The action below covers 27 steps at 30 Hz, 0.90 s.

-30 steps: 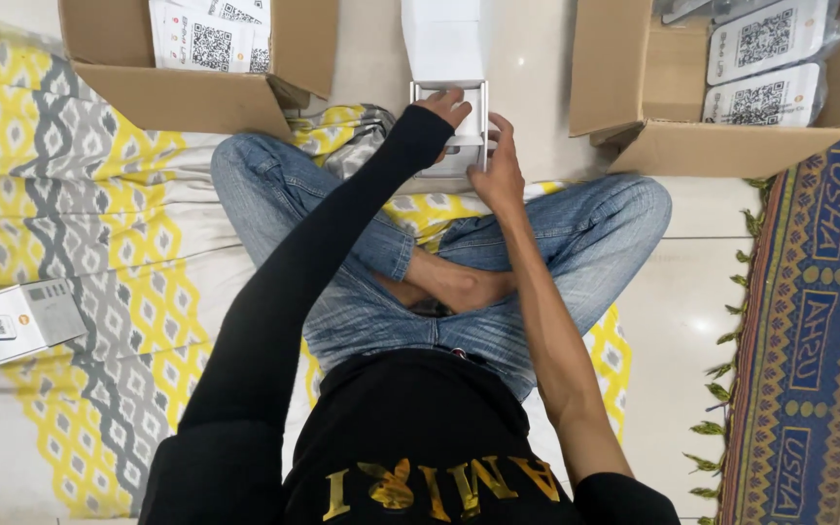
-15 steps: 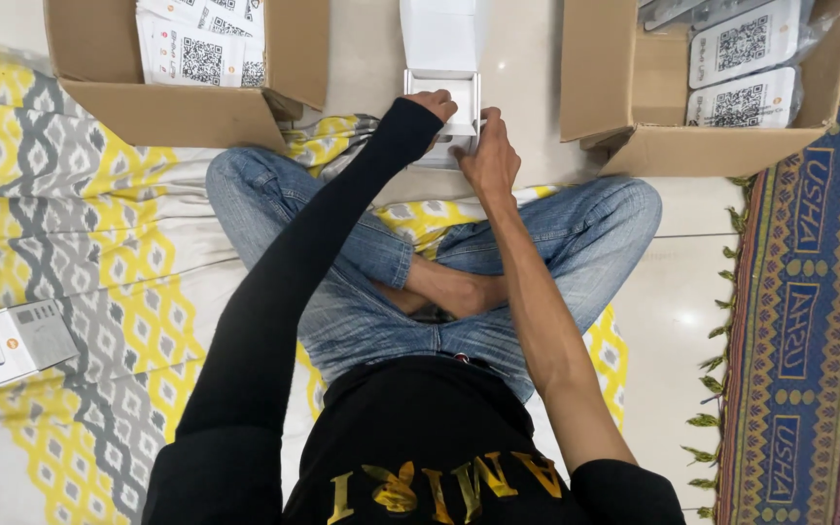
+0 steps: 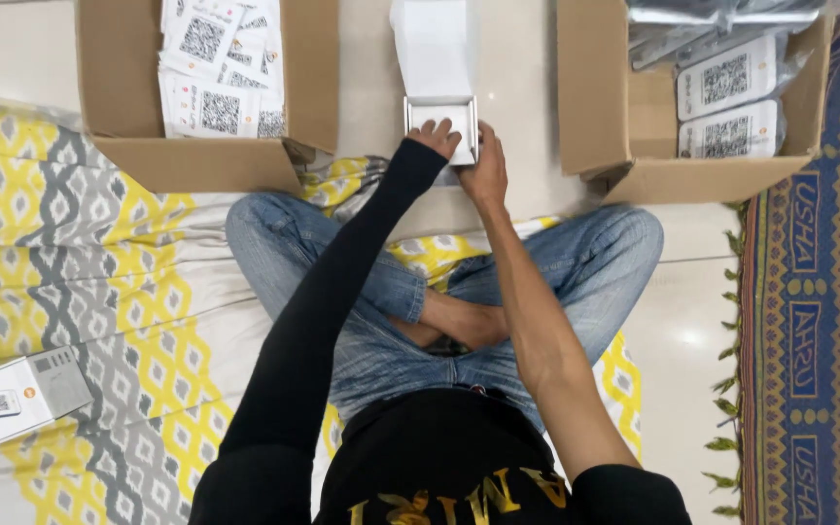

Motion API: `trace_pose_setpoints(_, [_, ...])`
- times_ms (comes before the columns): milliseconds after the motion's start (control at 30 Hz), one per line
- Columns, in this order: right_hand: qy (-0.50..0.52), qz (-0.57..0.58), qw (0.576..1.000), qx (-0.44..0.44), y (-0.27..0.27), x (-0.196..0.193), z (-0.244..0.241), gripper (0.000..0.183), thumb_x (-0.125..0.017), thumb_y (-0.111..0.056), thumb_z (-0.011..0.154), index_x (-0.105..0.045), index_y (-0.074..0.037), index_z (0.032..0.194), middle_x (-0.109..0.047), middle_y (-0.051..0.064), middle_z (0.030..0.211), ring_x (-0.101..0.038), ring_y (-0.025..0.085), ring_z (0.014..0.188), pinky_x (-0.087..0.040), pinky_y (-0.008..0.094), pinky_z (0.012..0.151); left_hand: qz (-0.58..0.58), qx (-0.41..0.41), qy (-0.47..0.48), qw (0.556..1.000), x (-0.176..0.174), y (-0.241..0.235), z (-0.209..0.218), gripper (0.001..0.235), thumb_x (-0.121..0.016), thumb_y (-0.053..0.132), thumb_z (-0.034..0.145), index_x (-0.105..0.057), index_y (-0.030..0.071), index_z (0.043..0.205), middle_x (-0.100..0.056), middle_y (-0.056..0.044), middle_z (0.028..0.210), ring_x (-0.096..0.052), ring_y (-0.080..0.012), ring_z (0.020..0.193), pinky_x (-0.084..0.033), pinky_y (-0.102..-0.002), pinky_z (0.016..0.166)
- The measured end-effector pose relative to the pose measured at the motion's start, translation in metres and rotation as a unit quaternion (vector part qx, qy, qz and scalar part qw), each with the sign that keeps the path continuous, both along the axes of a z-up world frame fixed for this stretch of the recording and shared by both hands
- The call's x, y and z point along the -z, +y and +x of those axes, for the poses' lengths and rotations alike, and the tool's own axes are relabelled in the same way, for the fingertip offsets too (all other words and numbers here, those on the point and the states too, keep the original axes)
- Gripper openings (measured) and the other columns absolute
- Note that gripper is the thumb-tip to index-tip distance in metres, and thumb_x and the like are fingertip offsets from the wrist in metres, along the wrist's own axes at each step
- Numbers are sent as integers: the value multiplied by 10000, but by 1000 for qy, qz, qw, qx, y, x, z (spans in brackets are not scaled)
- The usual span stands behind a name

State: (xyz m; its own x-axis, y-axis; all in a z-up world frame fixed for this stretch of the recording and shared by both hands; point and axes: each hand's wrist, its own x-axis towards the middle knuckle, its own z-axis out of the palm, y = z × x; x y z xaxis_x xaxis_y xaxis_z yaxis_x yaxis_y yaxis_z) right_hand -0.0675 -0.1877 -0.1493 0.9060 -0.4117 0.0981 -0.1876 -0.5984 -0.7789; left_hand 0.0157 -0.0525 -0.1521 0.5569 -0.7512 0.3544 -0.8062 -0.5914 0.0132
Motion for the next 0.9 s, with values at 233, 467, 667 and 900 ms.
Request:
trace_pose_setpoints(233, [107,8,994,31,9,-56,-3,666,-839,-118,773,-489,-162,1338,-628,113,1241,-627,333,1140,-514,449,888,9,41,61,997,-32,11,12,141,-632,126,876,-647,99,1014,-615,-86,1068,-651,-276,978,-534,-438,803])
trace_pose_setpoints(467, [118,16,993,9,5,-48,-5,613,-796,-121,827,-470,-152,1346,-638,123,1215,-667,336,1078,-537,461,860,26,46,97,994,-44,11,13,343,-730,104,775,-655,62,1107,-629,-129,1176,-641,-311,1034,-522,-443,817])
trace_pose_setpoints(667, [152,-31,988,12,1,-47,-3,476,-775,-230,846,-521,-108,1230,-698,167,1117,-670,390,1032,-529,503,810,35,63,169,983,-41,14,14,422,-799,91,739,-641,50,1127,-627,-134,1205,-641,-323,1089,-542,-449,853])
trace_pose_setpoints(900, [273,-101,957,11,-4,-24,15,276,-642,-259,880,-703,-131,1117,-748,206,989,-706,404,977,-551,498,846,-18,102,181,978,-41,28,21,516,-805,107,673,-651,-5,1152,-565,-237,1371,-562,-411,1256,-509,-466,1000])
